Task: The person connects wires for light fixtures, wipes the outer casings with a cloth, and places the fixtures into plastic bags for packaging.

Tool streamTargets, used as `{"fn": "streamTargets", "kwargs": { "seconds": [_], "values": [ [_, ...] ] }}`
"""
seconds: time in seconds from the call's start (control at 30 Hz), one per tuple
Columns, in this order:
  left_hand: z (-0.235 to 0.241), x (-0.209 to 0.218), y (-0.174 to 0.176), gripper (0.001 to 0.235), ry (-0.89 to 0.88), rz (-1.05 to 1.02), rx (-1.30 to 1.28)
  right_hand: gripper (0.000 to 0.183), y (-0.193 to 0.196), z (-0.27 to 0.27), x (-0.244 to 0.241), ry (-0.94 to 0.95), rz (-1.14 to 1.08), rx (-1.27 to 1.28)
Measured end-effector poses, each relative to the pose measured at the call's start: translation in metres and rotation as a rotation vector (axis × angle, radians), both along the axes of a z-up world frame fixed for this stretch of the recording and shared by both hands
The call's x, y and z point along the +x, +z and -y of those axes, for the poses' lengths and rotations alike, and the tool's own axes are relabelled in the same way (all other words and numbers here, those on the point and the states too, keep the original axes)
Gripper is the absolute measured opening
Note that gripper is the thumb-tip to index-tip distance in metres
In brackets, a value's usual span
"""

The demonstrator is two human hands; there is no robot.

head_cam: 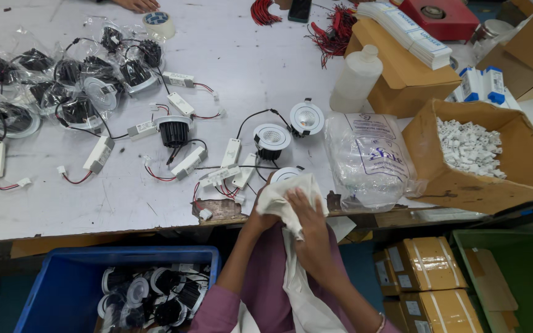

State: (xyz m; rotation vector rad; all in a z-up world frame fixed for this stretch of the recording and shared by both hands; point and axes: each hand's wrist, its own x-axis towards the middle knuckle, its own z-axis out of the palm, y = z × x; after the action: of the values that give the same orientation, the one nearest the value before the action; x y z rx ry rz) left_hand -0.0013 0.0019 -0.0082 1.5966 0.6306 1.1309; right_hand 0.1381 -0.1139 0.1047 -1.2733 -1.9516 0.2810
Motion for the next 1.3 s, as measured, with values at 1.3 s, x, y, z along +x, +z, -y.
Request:
{"fn": "streamTargets", "kwargs": {
  "seconds": [1.3],
  "values": [
    [0.016, 0.003, -0.006, 0.040, 0.373, -0.237, 0.193, 0.077, -0.002, -0.006, -0.008, -0.253, 0.274, 0.081]
  ]
}}
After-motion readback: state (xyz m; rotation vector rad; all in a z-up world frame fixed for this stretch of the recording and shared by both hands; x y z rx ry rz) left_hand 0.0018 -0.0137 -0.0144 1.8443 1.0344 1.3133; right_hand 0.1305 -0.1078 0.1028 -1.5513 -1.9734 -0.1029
